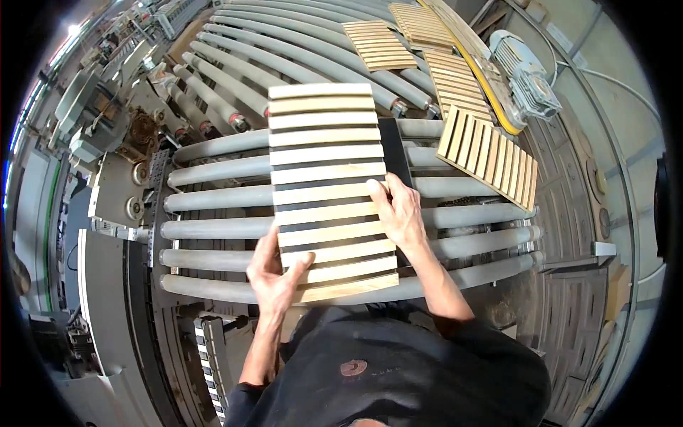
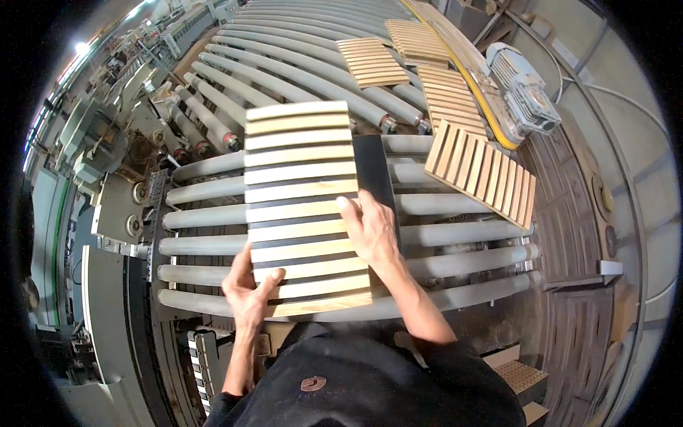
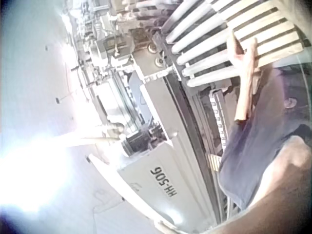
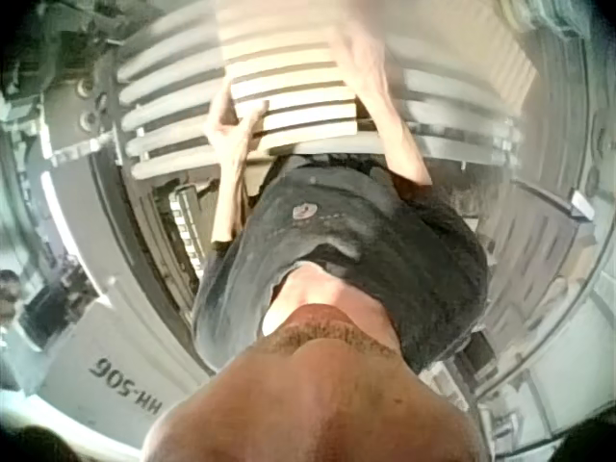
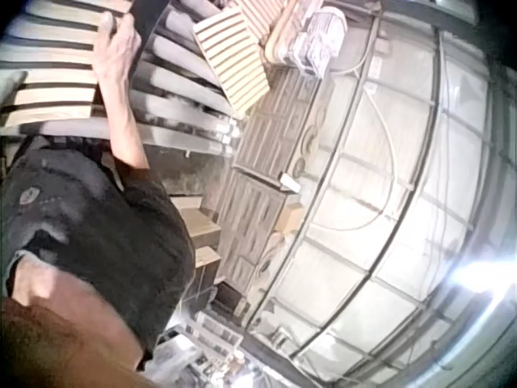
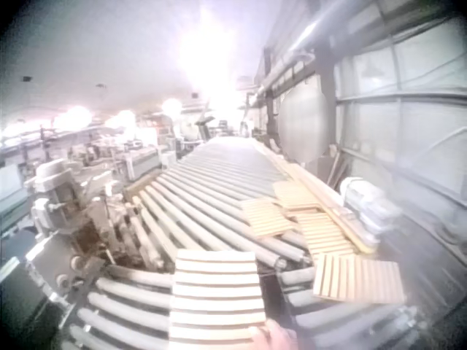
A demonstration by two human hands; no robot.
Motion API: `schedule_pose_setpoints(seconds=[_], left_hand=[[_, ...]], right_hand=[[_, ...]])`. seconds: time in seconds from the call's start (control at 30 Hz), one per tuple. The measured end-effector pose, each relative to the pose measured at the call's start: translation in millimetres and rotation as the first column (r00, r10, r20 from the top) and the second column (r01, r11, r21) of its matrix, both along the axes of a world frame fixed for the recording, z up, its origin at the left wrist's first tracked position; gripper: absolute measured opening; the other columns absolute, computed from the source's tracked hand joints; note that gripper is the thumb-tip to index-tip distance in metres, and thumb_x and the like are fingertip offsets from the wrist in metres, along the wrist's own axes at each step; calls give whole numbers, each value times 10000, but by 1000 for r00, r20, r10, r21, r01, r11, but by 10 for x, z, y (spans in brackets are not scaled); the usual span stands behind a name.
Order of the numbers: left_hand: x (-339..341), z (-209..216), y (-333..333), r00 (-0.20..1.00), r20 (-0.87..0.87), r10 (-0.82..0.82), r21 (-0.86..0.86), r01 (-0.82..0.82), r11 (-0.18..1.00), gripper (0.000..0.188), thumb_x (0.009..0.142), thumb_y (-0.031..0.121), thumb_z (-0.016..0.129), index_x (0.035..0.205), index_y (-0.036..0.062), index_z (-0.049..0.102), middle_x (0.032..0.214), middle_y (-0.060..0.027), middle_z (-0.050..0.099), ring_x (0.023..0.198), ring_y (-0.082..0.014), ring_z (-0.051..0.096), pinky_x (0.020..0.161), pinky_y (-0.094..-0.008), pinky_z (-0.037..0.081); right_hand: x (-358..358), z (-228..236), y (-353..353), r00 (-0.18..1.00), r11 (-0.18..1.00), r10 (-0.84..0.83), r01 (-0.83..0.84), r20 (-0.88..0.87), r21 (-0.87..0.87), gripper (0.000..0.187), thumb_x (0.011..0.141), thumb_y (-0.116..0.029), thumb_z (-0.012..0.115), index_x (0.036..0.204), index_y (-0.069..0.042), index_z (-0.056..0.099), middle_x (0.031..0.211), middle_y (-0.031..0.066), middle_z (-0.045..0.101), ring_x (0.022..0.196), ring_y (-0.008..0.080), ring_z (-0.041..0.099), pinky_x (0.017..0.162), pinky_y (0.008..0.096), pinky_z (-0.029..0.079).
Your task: The person handles black panels and slatted wooden pieces on a roller conveyor, flipping them over and placing them onto a stack on the floor.
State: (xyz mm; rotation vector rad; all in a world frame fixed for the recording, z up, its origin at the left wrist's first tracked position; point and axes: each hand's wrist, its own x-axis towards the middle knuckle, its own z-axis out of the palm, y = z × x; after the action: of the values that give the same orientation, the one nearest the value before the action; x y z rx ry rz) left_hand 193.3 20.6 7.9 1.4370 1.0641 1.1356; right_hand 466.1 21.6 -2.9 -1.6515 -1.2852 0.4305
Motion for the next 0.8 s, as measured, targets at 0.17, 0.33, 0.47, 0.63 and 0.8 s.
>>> schedule_pose_setpoints(seconds=[0.17,0.33,0.47,0.63,0.8], left_hand=[[510,-554,46,998,11,-69,-150,70,986,736,869,162,936,1492,-65,617,1206,-96,668,1134,-183,679,985,-328,577],[828,-712,135,981,-169,-95,-113,77,991,723,842,181,940,1476,-15,656,1185,-97,651,1131,-193,670,941,-346,571],[1012,-809,154,916,-401,13,60,12,998,719,833,222,924,1478,40,663,1308,-171,665,1206,-286,670,921,-406,575],[1188,-787,-13,946,-313,-78,-53,65,996,921,868,257,898,1614,-54,458,1513,-293,606,1390,-379,603,1148,-489,497],[1230,-852,-20,945,-320,-66,-69,46,997,988,855,328,921,1635,-36,437,1506,-284,614,1369,-362,614,1146,-475,501]], right_hand=[[530,-228,-186,983,972,-72,107,169,-209,469,1082,-369,618,960,80,675,886,354,720,876,549,713,805,587,562],[869,-353,-152,963,922,-95,180,251,-343,475,1064,-370,638,974,89,720,927,343,738,888,532,734,831,608,577],[1153,-512,-224,928,944,-92,197,362,-265,378,1034,-367,694,1081,0,770,928,271,755,898,502,732,812,571,592],[1570,-913,-417,992,984,-120,125,48,-127,415,1021,-367,745,1212,0,771,985,198,764,803,320,756,752,427,616],[2146,-1285,-555,194,972,-100,229,-976,-54,398,1093,-348,682,1277,1,631,1106,119,725,986,195,723,803,282,598]])
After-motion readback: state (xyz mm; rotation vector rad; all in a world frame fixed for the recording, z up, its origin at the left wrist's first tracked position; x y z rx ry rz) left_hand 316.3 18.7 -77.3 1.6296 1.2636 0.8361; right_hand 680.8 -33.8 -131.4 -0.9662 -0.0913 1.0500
